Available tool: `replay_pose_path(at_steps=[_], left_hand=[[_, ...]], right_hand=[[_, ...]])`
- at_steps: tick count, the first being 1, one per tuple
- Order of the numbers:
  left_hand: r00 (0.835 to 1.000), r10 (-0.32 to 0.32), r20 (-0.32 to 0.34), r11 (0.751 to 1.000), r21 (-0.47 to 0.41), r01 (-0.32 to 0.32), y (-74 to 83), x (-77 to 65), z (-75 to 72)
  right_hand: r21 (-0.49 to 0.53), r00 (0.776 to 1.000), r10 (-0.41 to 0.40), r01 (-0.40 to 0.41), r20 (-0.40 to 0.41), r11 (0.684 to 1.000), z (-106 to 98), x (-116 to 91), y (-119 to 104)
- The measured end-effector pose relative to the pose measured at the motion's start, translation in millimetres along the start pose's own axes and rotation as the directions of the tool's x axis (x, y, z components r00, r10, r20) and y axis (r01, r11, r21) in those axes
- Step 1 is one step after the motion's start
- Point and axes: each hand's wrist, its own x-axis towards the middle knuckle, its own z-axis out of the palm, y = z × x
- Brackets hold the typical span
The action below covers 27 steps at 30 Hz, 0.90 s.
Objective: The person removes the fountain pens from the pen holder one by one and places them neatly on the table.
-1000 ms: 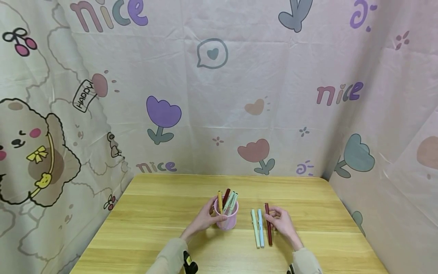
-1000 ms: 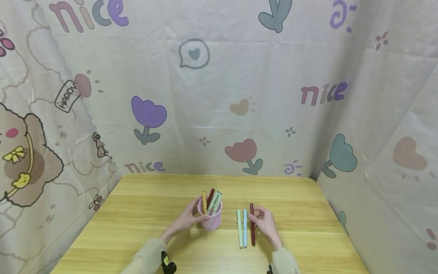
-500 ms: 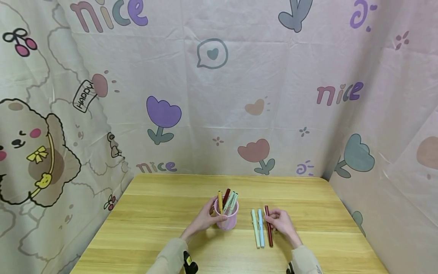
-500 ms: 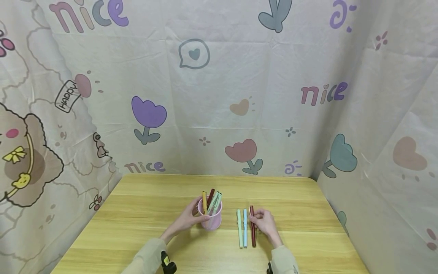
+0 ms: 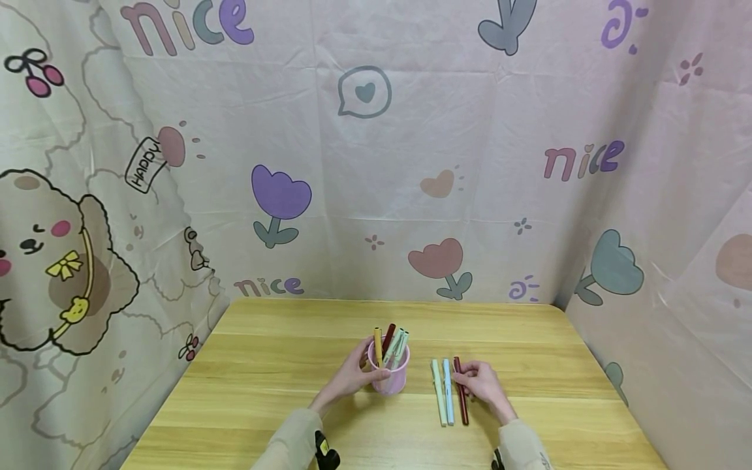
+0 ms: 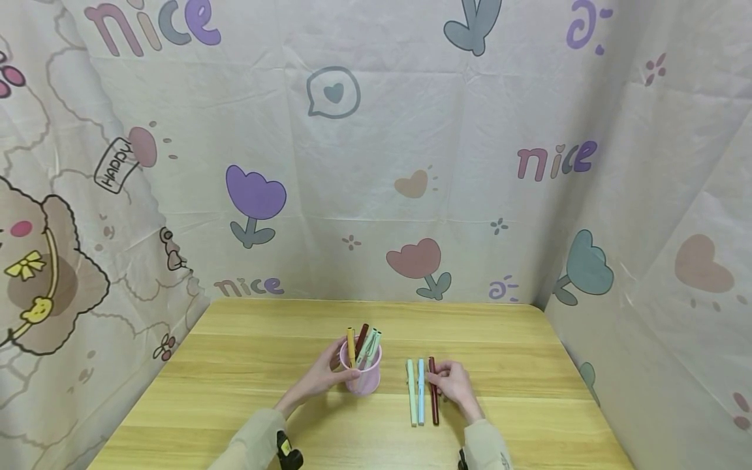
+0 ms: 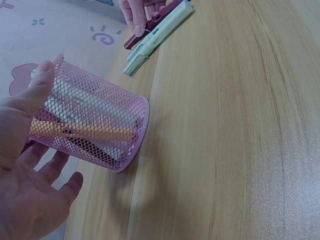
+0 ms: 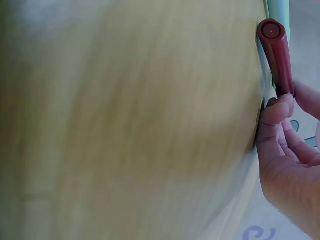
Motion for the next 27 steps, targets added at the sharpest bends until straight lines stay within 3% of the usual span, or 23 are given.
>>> replay_pose_path(at_steps=[27], left_hand=[[1.0,0.006,0.002,1.0,-0.005,-0.006,1.3,-0.6,-0.3]], right_hand=[[-0.121,1.0,0.005,-0.008,-0.025,0.993,3.6,-1.1,-2.4]])
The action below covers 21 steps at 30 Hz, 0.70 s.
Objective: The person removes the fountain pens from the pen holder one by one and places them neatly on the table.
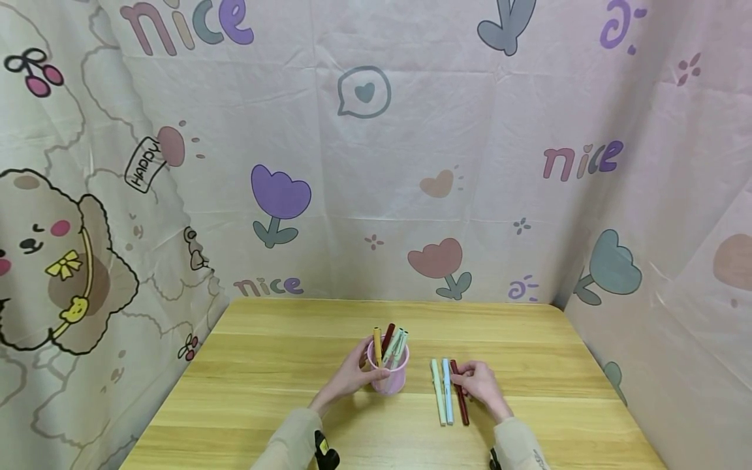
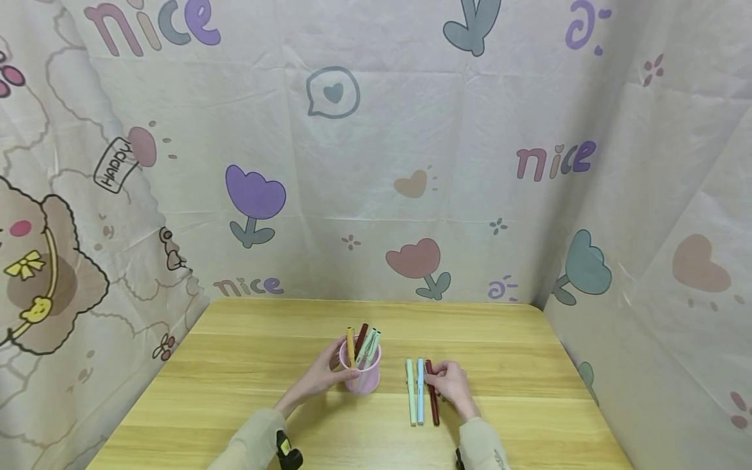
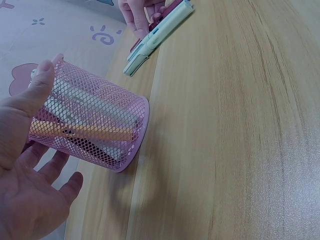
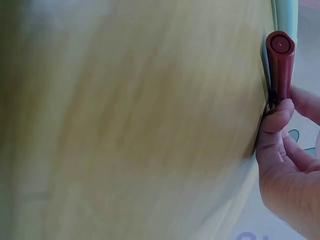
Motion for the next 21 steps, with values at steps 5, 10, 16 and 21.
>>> replay_pose_path(at_steps=[5,10,16,21], left_hand=[[1.0,0.008,0.005,1.0,-0.007,-0.008,0.5,-0.1,-0.3],[1.0,0.011,0.008,1.0,-0.014,-0.011,0.5,-0.2,-0.2],[1.0,0.01,0.01,1.0,-0.017,-0.01,0.3,0.0,0.0],[1.0,0.021,0.001,1.0,-0.007,-0.021,-1.9,0.5,0.5]], right_hand=[[0.001,1.0,-0.001,0.001,0.0,1.0,0.2,0.0,0.1],[0.019,1.0,-0.007,0.007,0.001,1.0,0.8,-0.1,-0.7],[0.044,1.0,-0.007,0.006,0.026,0.999,-0.9,-2.0,-2.4],[0.038,0.998,-0.019,0.017,0.06,0.999,-3.0,-3.6,-2.1]])
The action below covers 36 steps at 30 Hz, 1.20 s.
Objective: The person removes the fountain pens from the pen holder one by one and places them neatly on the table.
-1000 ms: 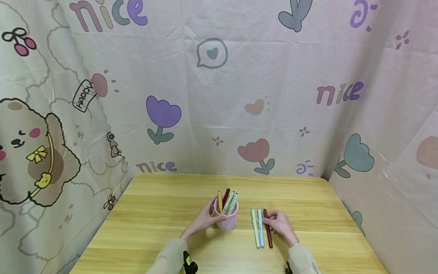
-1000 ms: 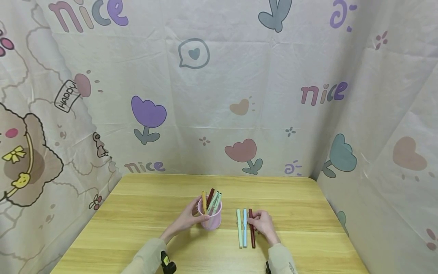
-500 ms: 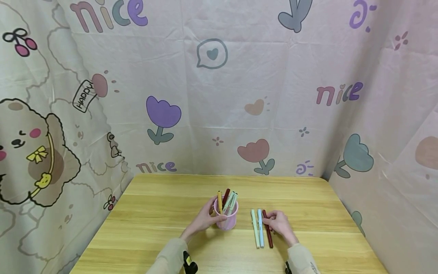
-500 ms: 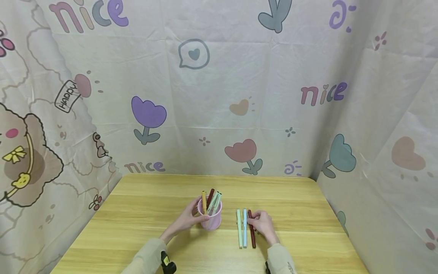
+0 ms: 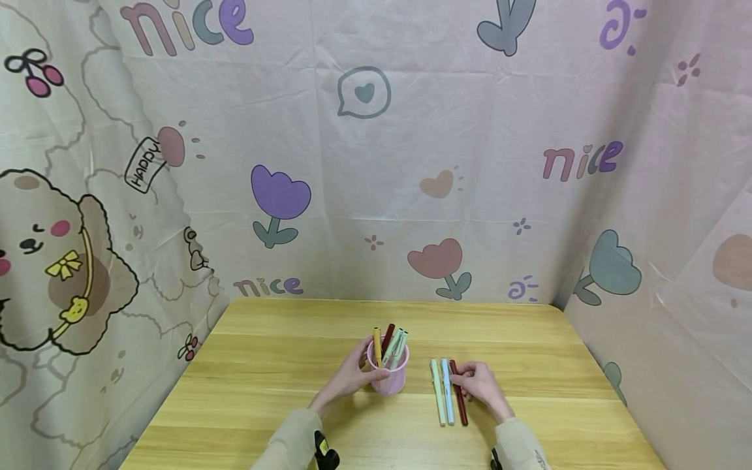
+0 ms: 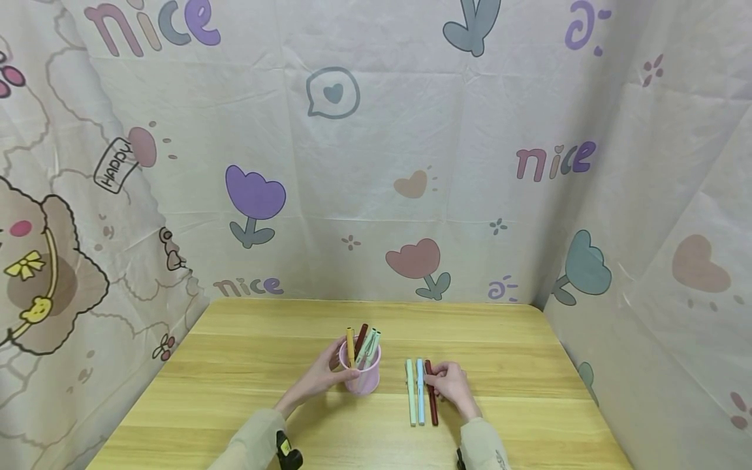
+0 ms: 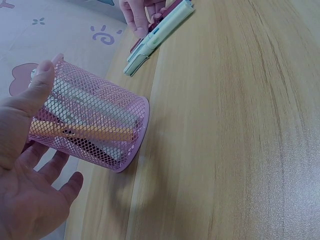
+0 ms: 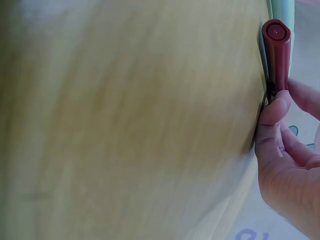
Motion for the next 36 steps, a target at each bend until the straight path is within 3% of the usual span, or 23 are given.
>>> replay_pose_path(at_steps=[29,36], left_hand=[[1.0,0.022,0.01,1.0,-0.017,-0.022,-4.1,1.8,0.7],[1.0,-0.001,0.009,1.0,-0.013,0.001,-1.1,1.0,0.8]], right_hand=[[-0.011,1.0,0.012,-0.012,-0.024,1.0,1.1,0.9,0.6],[-0.001,1.0,0.02,-0.02,-0.023,1.0,1.8,1.9,0.4]])
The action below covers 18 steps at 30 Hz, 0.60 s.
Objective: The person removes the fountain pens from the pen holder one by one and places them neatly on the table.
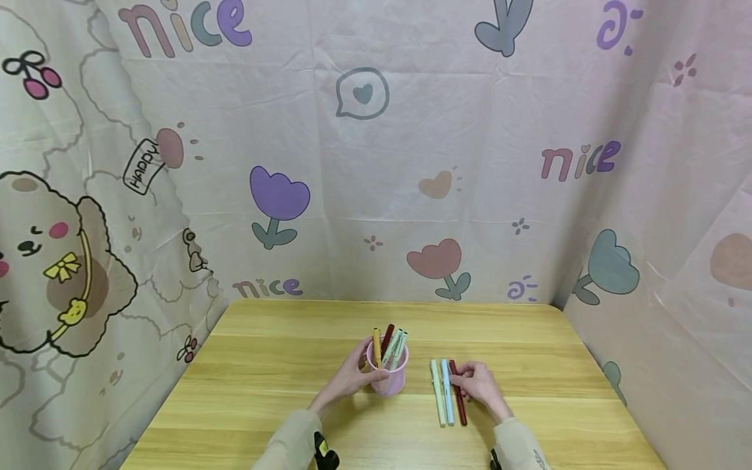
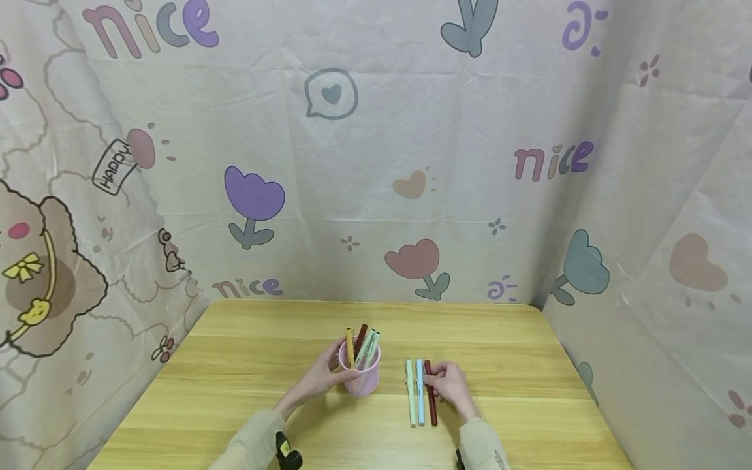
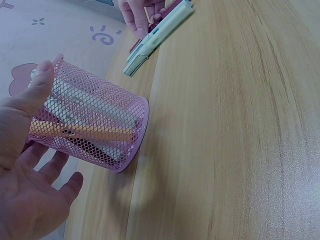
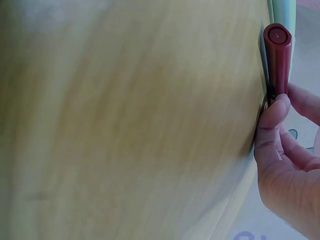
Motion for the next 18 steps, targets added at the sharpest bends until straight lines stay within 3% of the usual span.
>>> replay_pose_path(at_steps=[18], left_hand=[[1.0,-0.012,-0.004,1.0,-0.005,0.012,0.2,-0.7,-0.4]], right_hand=[[0.03,1.0,0.008,-0.008,0.0,1.0,1.6,-1.5,-2.7]])
